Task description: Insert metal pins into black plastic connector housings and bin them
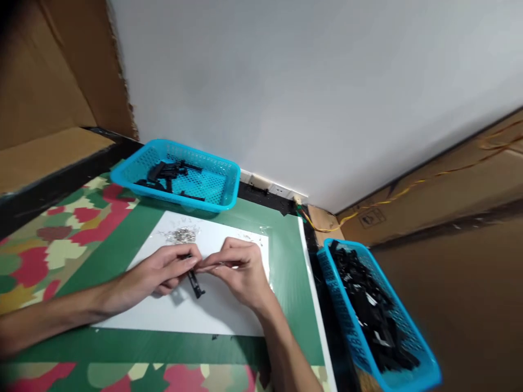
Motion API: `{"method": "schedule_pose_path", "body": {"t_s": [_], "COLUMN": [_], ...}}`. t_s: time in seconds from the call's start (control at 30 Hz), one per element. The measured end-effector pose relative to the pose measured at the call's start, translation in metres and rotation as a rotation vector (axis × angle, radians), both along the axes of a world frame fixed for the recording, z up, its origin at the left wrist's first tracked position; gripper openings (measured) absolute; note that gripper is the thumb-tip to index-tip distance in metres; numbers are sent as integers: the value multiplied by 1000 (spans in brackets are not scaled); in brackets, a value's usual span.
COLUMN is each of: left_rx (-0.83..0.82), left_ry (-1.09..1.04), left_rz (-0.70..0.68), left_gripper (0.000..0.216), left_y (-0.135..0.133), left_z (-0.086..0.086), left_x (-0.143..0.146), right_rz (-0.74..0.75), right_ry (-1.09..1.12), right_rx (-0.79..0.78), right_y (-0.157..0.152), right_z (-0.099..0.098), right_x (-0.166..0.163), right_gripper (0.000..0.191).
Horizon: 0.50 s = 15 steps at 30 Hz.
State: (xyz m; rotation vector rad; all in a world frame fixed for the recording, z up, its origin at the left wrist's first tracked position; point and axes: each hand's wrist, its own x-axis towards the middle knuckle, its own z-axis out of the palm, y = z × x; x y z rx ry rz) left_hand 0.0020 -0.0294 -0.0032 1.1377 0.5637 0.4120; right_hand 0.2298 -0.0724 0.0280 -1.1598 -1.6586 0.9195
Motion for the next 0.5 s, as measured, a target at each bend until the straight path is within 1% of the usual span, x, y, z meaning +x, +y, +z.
{"method": "schedule_pose_path", "body": {"t_s": [0.17, 0.27, 0.37, 0.5], "left_rx": [105, 290, 491, 629], "left_ry": [40, 89, 175, 262], "left_rz": [6, 93, 189, 269], "left_gripper": [44, 43, 41, 39], "left_y": [-4, -3, -2, 1], "left_z": [2, 6, 7, 0], "left_x": [-2, -2, -2, -2], "right_rz": [5, -32, -107, -159], "right_ry": [-35, -32, 32, 64], "right_rx": [-20, -90, -197, -252], "right_y": [-1, 0, 0, -2], "right_z": [4, 5, 2, -4], "right_x": [-1, -5, -14, -26], "right_gripper": [23, 21, 22, 24]}}
